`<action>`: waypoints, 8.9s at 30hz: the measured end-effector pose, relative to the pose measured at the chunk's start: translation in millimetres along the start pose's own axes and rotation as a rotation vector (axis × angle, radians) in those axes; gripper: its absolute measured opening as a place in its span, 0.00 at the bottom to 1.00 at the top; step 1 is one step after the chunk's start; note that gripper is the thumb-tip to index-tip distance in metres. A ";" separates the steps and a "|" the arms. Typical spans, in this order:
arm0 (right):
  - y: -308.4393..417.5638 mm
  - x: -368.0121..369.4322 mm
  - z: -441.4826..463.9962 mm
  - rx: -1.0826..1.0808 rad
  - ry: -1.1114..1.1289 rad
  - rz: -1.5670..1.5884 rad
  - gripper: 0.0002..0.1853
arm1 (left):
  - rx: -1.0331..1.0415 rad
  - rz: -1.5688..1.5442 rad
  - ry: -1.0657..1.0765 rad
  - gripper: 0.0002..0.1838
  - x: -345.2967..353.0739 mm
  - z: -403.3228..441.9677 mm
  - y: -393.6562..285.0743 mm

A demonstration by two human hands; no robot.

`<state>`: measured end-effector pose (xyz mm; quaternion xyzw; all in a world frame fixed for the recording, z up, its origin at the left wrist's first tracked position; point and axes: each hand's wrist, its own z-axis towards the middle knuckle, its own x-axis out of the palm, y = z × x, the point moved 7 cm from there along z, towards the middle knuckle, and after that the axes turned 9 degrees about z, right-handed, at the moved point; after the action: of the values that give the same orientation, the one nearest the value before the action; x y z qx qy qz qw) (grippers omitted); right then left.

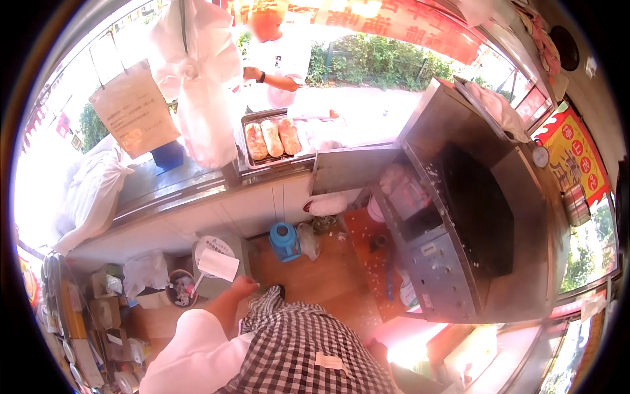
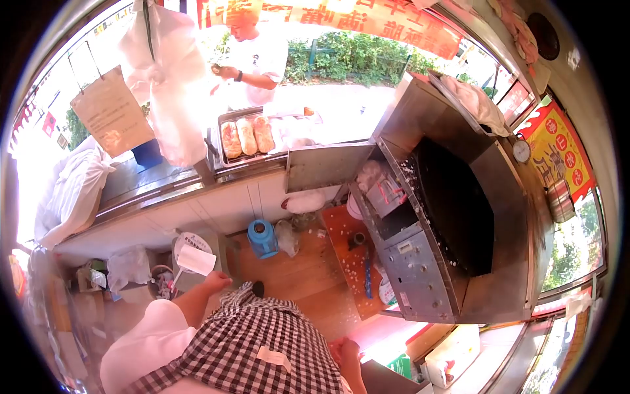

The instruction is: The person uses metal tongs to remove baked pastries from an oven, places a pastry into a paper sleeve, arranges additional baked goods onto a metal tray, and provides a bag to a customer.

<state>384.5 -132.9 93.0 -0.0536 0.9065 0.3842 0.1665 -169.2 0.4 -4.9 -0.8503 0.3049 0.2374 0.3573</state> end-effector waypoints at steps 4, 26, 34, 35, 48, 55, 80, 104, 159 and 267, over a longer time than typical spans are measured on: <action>-26.3 13.3 24.2 0.100 -0.064 0.275 0.20 | 0.028 -0.007 -0.027 0.22 -5.8 22.9 14.4; 22.4 84.2 72.5 0.335 -0.078 0.379 0.09 | -0.086 -0.032 -0.137 0.17 -61.7 35.8 128.8; 20.1 53.9 131.8 0.339 -0.040 0.386 0.07 | -0.209 0.106 -0.132 0.17 -43.9 -22.2 105.8; 19.2 50.5 138.8 0.320 -0.025 0.369 0.07 | -0.249 0.079 -0.079 0.18 -34.4 -22.9 106.0; -10.7 -10.8 172.6 0.354 -0.007 0.405 0.12 | -0.240 -0.133 -0.137 0.19 -2.3 -24.4 44.4; -31.7 -28.4 187.4 0.264 0.063 0.354 0.12 | -0.322 -0.144 -0.113 0.17 8.5 -47.4 11.1; -4.9 -20.4 216.0 0.264 0.117 0.342 0.06 | -0.373 -0.140 -0.131 0.20 32.2 -82.8 13.3; -29.5 -12.4 230.0 0.244 0.171 0.206 0.12 | -0.331 -0.208 -0.148 0.18 25.4 -72.7 7.3; -79.3 -26.2 201.9 0.427 0.067 0.360 0.14 | 0.205 -0.431 -1.323 0.13 -379.8 -64.1 -266.3; 7.4 -15.0 205.5 0.302 0.133 0.283 0.05 | -0.261 -0.258 -0.106 0.15 35.1 -34.4 19.8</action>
<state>450.5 18.6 -30.3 0.0748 0.9612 0.2593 0.0569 -151.8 -48.8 -14.1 -0.9078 0.1408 0.2714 0.2870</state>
